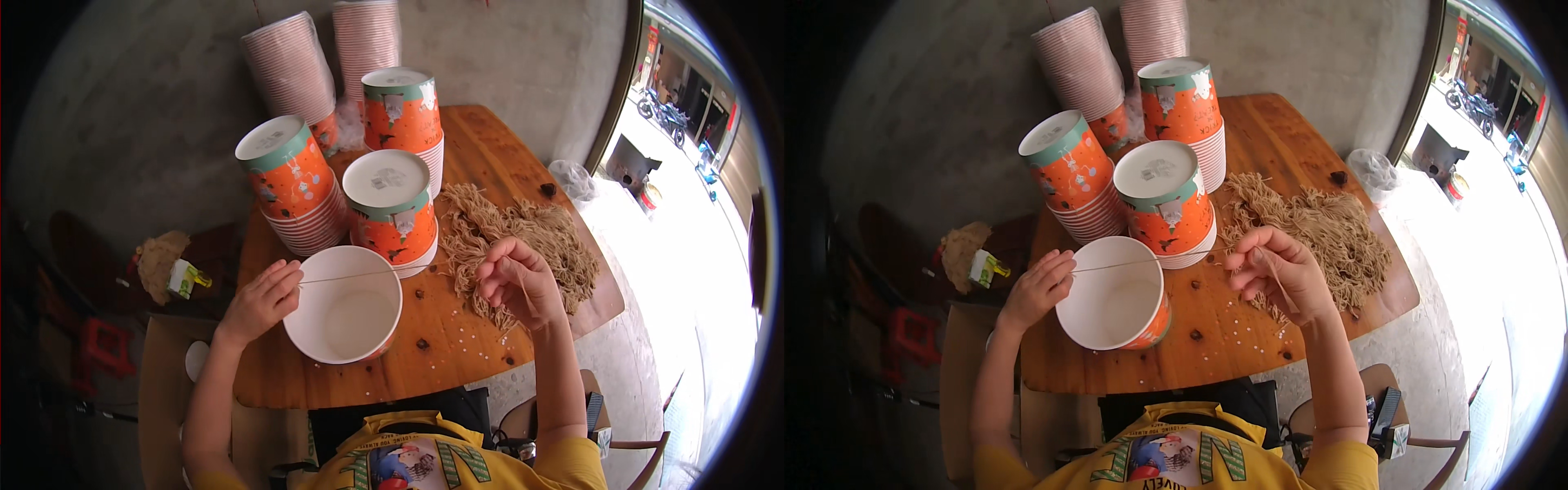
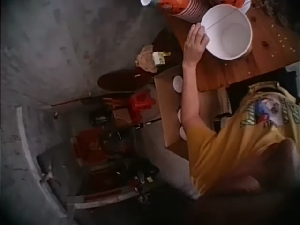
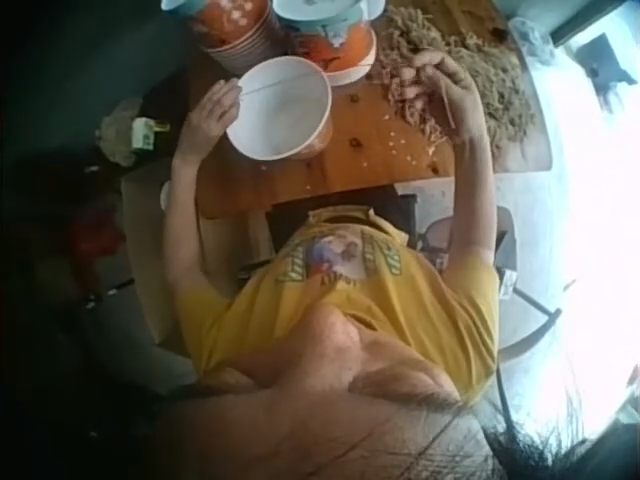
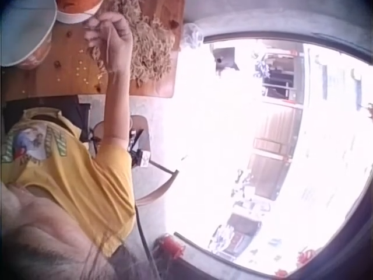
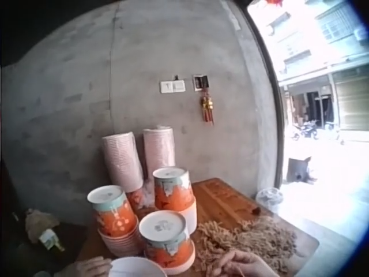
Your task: The person is threading and securing strings through pre-punched holes in paper cups.
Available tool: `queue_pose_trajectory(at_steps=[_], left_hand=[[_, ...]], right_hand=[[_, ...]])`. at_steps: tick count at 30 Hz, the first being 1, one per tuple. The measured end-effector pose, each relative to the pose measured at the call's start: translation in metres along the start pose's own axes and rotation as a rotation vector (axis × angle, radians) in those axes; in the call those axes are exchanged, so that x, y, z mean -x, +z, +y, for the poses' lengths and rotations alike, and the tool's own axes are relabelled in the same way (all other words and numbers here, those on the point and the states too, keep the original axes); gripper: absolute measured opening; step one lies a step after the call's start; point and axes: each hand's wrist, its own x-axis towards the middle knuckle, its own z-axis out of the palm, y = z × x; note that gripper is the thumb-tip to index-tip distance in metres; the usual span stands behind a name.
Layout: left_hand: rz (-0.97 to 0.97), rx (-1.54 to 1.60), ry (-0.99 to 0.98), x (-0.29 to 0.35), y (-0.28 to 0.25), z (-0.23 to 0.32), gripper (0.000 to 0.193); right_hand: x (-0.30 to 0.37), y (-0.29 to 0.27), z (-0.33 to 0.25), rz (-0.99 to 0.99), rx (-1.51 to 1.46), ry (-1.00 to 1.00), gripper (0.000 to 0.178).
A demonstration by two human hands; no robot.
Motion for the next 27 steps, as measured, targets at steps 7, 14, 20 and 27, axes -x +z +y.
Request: queue_pose_trajectory(at_steps=[7,14,20,27], left_hand=[[0.031,0.013,0.029,-0.006,0.005,-0.008,0.017],[0.028,0.051,-0.004,-0.001,0.004,-0.008,0.017],[0.083,0.349,-0.325,-0.02,-0.02,0.009,0.027],[0.007,0.863,-0.603,-0.095,-0.044,0.114,0.04]], right_hand=[[0.01,-0.014,0.014,0.05,0.004,-0.266,0.02],[-0.008,0.009,0.014,0.22,-0.622,-0.327,0.021],[-0.006,0.04,0.028,0.254,0.573,-0.197,0.022],[0.005,0.06,0.081,0.031,1.056,-0.332,0.013]])
